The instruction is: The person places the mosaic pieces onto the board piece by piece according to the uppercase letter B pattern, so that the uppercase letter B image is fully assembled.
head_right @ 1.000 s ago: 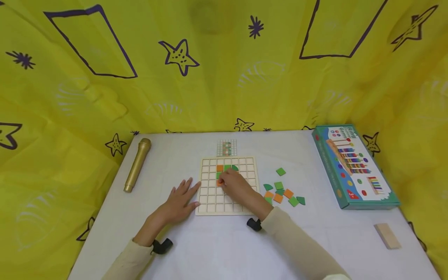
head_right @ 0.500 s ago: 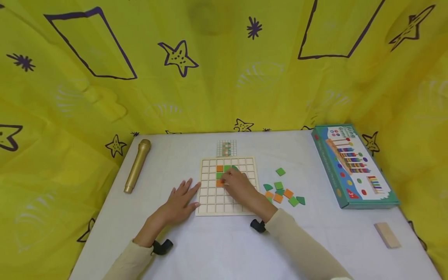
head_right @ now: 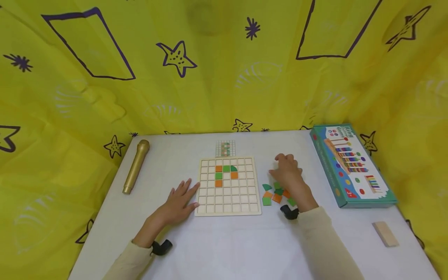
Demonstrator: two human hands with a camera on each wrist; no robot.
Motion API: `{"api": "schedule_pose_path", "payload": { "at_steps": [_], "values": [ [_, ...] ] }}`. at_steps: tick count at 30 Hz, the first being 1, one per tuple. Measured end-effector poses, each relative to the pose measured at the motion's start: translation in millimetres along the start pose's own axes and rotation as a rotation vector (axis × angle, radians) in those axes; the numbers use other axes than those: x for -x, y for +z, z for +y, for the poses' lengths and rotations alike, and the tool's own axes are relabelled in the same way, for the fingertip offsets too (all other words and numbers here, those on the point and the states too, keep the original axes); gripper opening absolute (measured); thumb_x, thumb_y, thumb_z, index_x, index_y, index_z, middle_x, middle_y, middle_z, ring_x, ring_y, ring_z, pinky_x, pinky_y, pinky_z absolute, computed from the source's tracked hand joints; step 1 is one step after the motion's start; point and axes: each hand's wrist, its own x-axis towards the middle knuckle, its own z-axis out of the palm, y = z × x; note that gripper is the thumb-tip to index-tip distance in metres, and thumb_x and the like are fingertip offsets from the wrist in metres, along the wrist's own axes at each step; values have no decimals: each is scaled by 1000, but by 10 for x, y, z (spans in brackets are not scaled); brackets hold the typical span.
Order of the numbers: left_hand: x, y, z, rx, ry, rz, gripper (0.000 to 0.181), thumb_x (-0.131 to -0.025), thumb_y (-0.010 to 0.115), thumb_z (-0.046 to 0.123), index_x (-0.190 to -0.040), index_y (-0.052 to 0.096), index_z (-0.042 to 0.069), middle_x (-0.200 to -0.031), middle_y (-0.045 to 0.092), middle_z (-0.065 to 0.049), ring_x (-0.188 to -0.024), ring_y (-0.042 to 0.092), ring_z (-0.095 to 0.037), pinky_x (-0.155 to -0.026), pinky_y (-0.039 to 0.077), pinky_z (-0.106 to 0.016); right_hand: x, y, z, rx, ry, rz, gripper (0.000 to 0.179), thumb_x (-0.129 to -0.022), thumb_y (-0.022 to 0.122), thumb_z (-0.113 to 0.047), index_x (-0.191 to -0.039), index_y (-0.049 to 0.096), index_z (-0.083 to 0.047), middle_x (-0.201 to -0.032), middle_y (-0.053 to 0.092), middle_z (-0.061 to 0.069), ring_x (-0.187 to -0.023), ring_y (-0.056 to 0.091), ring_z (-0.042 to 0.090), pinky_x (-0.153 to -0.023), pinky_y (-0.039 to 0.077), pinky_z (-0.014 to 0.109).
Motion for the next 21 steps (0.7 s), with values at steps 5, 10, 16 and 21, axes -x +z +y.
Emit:
{"api": "schedule_pose_path", "payload": {
  "at_steps": [5,10,16,21],
  "values": [
    [-2,0,-3,4,0,0,68,-109,54,43,-169,29,21,-177,13,-16,-163,6,-41,-128,7,-68,0,-58,190,66,61,-65,45,-106,62,-17,-140,49,9,-139,42,38,-123,44,54,-99,38,74],
    [-4,-3,-7,2,2,4,68,-109,54,43,-169,29,21,-177,13,-16,-164,6,-41,-127,8,-68,-59,14,307,11,-41,-65,35,-107,56,-8,-139,53,7,-138,46,34,-124,48,50,-104,43,68],
    [1,-22,2,8,8,2,67,-109,54,42,-168,30,20,-176,13,-17,-163,7,-42,-127,8,-69,-102,79,362,-79,-104,-86,34,-109,56,-10,-140,53,4,-135,47,29,-123,52,46,-108,46,63],
    [7,-29,16,10,6,4,67,-109,55,42,-168,31,20,-176,14,-18,-163,7,-42,-127,8,-69,-131,156,367,-90,-158,-70,32,-108,58,-10,-137,56,5,-130,52,28,-121,56,43,-106,48,61]
  ]
}}
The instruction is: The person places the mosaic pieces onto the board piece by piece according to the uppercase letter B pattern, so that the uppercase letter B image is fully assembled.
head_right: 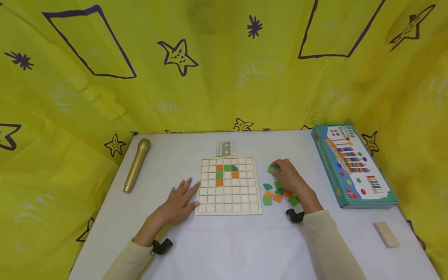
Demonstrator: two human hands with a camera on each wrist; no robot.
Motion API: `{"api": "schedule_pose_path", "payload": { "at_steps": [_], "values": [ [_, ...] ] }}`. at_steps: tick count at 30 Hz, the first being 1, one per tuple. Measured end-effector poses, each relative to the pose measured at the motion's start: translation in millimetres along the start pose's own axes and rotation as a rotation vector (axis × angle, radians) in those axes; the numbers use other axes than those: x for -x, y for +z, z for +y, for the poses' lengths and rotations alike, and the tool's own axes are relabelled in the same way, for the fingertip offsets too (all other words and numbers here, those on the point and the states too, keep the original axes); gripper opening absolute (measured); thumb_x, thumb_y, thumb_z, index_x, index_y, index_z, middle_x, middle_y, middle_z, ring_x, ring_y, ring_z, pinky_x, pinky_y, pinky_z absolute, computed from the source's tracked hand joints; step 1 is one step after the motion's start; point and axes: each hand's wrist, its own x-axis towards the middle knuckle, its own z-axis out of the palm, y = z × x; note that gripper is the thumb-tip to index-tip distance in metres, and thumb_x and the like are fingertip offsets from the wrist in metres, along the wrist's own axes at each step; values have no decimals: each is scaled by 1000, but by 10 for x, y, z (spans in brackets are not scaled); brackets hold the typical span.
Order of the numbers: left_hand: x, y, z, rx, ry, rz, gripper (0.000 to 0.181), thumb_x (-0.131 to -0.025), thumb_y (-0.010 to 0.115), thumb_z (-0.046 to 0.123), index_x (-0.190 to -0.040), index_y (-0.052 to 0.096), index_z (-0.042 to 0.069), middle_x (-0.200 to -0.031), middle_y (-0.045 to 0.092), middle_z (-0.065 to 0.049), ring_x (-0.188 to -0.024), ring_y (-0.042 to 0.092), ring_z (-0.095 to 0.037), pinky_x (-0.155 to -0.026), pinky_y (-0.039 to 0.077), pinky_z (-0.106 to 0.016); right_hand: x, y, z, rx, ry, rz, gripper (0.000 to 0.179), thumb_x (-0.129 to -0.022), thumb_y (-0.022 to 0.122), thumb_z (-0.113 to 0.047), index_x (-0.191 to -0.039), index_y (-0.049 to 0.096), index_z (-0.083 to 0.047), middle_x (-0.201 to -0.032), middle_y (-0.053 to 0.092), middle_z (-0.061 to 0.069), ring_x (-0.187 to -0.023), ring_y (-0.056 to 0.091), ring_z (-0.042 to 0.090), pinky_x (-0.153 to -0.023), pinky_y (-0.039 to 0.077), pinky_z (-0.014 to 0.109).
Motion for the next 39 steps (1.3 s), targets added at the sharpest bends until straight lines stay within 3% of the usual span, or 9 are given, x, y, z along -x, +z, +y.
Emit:
{"api": "schedule_pose_path", "payload": {
  "at_steps": [5,10,17,24,29,39],
  "values": [
    [-4,-3,3,-4,3,0,68,-109,55,42,-168,30,20,-176,14,-17,-163,7,-42,-127,8,-69,-14,70,-84,25,-63,14,32,-107,60,-8,-135,59,8,-126,55,28,-114,59,40,-101,51,57],
    [-11,1,-1,2,1,-4,68,-109,55,43,-168,30,20,-177,13,-17,-163,6,-42,-127,8,-69,-22,169,-309,6,-90,-9,33,-107,60,-9,-136,59,7,-128,54,25,-112,58,35,-100,50,54],
    [-24,6,-20,-12,-5,-4,68,-109,55,43,-168,30,21,-177,13,-17,-163,7,-42,-128,8,-68,-72,518,-714,-12,-161,-70,30,-107,63,-10,-134,62,2,-125,56,18,-109,58,28,-98,52,47],
    [-26,7,-14,-5,-1,4,68,-109,55,43,-168,30,21,-176,14,-17,-163,8,-42,-127,9,-68,-93,818,-998,82,-264,-55,21,-101,71,-9,-122,69,-5,-119,62,8,-111,62,25,-100,52,48],
    [-19,14,-12,-6,-4,4,68,-109,55,43,-168,31,20,-176,14,-17,-163,8,-42,-128,8,-68,-100,909,-1075,119,-282,-46,14,-99,71,-7,-113,71,-9,-118,64,6,-116,63,28,-103,49,52],
    [-2,16,-6,6,-5,0,68,-109,56,41,-168,31,19,-176,14,-18,-163,7,-42,-128,7,-68,-52,893,-1027,162,-297,-44,17,-100,72,-7,-116,74,-9,-123,64,7,-120,61,30,-106,48,52]
  ]
}}
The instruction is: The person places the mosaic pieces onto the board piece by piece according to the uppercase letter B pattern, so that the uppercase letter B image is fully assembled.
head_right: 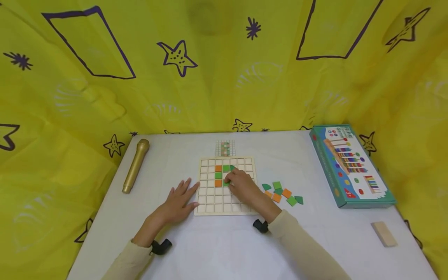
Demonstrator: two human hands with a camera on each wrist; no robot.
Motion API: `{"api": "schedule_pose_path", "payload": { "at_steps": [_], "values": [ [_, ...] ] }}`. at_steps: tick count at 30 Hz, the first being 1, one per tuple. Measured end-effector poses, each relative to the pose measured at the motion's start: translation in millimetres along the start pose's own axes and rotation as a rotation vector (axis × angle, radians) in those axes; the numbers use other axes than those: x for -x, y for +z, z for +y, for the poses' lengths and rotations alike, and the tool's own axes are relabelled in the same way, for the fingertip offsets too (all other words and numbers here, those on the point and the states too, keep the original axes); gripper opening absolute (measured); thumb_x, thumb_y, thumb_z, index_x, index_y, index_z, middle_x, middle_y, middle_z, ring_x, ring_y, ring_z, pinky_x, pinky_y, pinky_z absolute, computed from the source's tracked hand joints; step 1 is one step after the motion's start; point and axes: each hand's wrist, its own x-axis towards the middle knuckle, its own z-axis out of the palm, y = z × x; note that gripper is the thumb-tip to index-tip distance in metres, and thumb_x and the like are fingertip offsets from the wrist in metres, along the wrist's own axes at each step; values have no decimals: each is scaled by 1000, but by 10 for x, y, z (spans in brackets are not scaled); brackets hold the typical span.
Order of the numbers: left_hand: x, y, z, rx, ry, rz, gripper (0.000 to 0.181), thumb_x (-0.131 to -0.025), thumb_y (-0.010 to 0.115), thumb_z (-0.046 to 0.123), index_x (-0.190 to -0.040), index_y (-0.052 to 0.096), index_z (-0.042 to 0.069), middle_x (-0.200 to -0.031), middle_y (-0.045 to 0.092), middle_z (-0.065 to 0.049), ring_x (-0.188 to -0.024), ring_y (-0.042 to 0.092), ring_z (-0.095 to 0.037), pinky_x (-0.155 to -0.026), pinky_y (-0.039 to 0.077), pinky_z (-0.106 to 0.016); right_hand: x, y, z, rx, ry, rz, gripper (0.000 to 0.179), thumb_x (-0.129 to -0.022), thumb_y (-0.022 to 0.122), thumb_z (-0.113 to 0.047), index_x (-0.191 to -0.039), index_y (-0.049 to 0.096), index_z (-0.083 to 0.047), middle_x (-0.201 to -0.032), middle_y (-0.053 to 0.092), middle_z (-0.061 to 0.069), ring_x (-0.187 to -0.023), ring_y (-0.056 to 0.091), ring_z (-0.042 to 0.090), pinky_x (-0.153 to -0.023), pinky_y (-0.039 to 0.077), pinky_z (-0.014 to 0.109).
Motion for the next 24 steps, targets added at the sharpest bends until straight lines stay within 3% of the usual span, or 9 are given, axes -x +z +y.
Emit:
{"api": "schedule_pose_path", "payload": {
  "at_steps": [6,13,17,22,24],
  "values": [
    [6,-18,14,9,2,4,67,-109,56,41,-168,31,19,-176,14,-18,-163,7,-42,-128,7,-68,100,-203,88,6,-6,2,19,-99,73,-9,-118,74,-8,-121,63,9,-116,61,32,-100,49,56],
    [9,-12,8,0,0,1,67,-109,56,40,-168,32,19,-176,14,-19,-163,8,-42,-127,8,-68,314,-651,329,50,183,-143,28,-98,75,-11,-124,67,-4,-120,61,17,-109,58,32,-99,50,55],
    [4,-4,-3,-6,2,4,67,-109,56,40,-168,31,19,-176,14,-19,-163,8,-42,-127,8,-68,429,-831,448,41,237,-226,30,-96,76,-10,-125,68,-6,-118,59,19,-103,56,32,-94,52,54],
    [-2,4,-6,-5,1,3,67,-109,56,40,-168,32,19,-176,15,-19,-163,8,-42,-127,8,-68,500,-867,545,41,251,-251,24,-96,75,-11,-120,70,-12,-114,61,15,-103,57,33,-93,42,65],
    [-3,7,-4,-3,1,4,67,-109,56,40,-168,32,19,-176,15,-19,-163,8,-42,-127,8,-68,505,-840,571,40,251,-240,22,-96,75,-10,-118,69,-13,-110,61,13,-102,58,32,-90,41,63]
  ]
}}
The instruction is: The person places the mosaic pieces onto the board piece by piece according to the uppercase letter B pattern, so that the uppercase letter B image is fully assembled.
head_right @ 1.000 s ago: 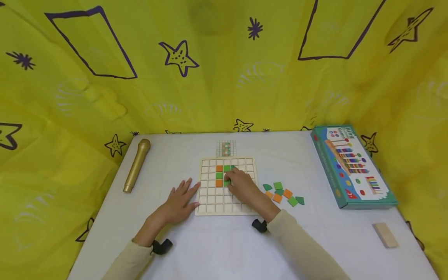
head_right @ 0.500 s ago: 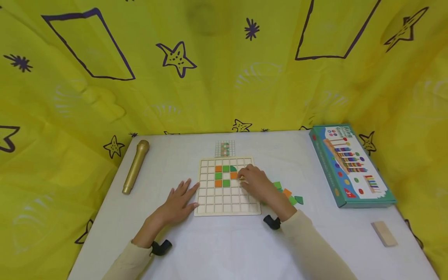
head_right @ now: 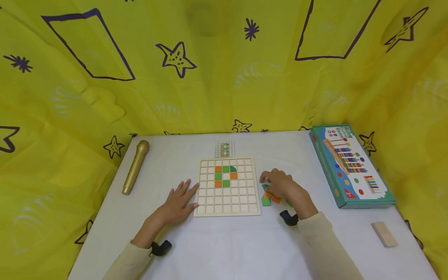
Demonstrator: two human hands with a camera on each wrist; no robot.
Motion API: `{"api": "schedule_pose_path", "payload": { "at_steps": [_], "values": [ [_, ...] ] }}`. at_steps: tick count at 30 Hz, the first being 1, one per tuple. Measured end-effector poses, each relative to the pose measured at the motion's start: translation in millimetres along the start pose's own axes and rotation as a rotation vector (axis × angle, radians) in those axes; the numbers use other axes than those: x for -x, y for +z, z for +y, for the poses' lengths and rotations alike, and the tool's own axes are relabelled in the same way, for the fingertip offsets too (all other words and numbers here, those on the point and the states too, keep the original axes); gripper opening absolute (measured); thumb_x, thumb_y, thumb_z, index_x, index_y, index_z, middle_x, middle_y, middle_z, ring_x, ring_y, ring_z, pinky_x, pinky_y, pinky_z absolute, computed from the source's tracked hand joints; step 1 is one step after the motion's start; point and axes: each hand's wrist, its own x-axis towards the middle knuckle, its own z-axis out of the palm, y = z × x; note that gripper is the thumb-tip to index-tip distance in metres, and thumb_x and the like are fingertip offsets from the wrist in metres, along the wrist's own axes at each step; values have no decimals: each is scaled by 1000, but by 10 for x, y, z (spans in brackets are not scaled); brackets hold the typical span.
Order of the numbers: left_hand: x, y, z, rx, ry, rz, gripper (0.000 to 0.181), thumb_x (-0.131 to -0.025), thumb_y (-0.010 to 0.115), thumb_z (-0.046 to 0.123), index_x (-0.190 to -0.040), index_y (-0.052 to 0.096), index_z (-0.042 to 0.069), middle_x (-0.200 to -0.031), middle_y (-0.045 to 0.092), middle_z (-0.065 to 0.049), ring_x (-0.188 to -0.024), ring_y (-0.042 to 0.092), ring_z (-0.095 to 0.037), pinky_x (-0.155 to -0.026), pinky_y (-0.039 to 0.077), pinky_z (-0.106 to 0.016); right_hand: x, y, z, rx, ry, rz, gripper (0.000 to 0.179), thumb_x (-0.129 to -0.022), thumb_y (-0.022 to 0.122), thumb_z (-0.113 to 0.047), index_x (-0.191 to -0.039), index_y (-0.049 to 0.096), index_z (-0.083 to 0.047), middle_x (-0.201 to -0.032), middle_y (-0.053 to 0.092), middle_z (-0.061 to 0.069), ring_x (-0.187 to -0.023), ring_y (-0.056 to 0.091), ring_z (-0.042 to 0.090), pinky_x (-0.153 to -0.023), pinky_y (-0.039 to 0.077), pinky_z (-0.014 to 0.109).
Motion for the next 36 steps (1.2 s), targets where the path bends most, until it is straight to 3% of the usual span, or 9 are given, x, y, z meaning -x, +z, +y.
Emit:
{"api": "schedule_pose_path", "payload": {
  "at_steps": [8,12,15,20,27,32,36],
  "values": [
    [5,7,-4,2,4,7,66,-110,55,41,-168,32,19,-176,14,-19,-163,8,-43,-127,9,-69,-96,77,84,54,-7,121,17,-100,73,-17,-115,67,-12,-104,60,12,-95,58,30,-81,40,51],
    [1,0,-5,-10,0,7,67,-109,55,41,-168,31,19,-176,14,-19,-163,8,-42,-127,9,-69,-170,93,145,93,23,205,25,-103,70,-27,-116,65,-6,-105,62,16,-91,58,31,-80,41,50],
    [-5,-9,-2,-14,1,0,67,-109,55,41,-168,31,19,-176,14,-18,-163,8,-42,-127,9,-68,-190,72,169,68,39,195,33,-103,70,-29,-121,62,-2,-114,62,21,-98,59,35,-86,44,55],
    [-7,-18,5,-7,3,-6,67,-109,55,41,-168,32,19,-176,15,-19,-163,9,-43,-127,9,-69,-167,22,182,15,-14,140,32,-100,73,-14,-128,62,-3,-127,57,25,-113,57,42,-93,47,63],
    [-11,-10,0,-8,-5,-7,67,-109,56,41,-168,32,20,-176,15,-18,-163,8,-42,-127,9,-68,-174,88,216,6,-65,218,24,-100,72,-11,-121,66,-1,-122,60,23,-108,58,38,-97,51,58],
    [-13,2,-13,-17,-8,-11,68,-109,55,42,-168,31,21,-176,14,-17,-163,8,-42,-128,9,-68,-189,133,230,-21,-49,241,27,-100,70,-12,-123,66,3,-119,61,25,-102,60,36,-96,53,56],
    [-7,4,-12,-10,-5,-7,68,-109,56,42,-168,31,20,-176,14,-18,-163,8,-42,-128,9,-68,-179,167,222,-52,-27,238,30,-101,69,-13,-125,66,4,-123,61,25,-107,61,38,-99,52,58]
  ]
}}
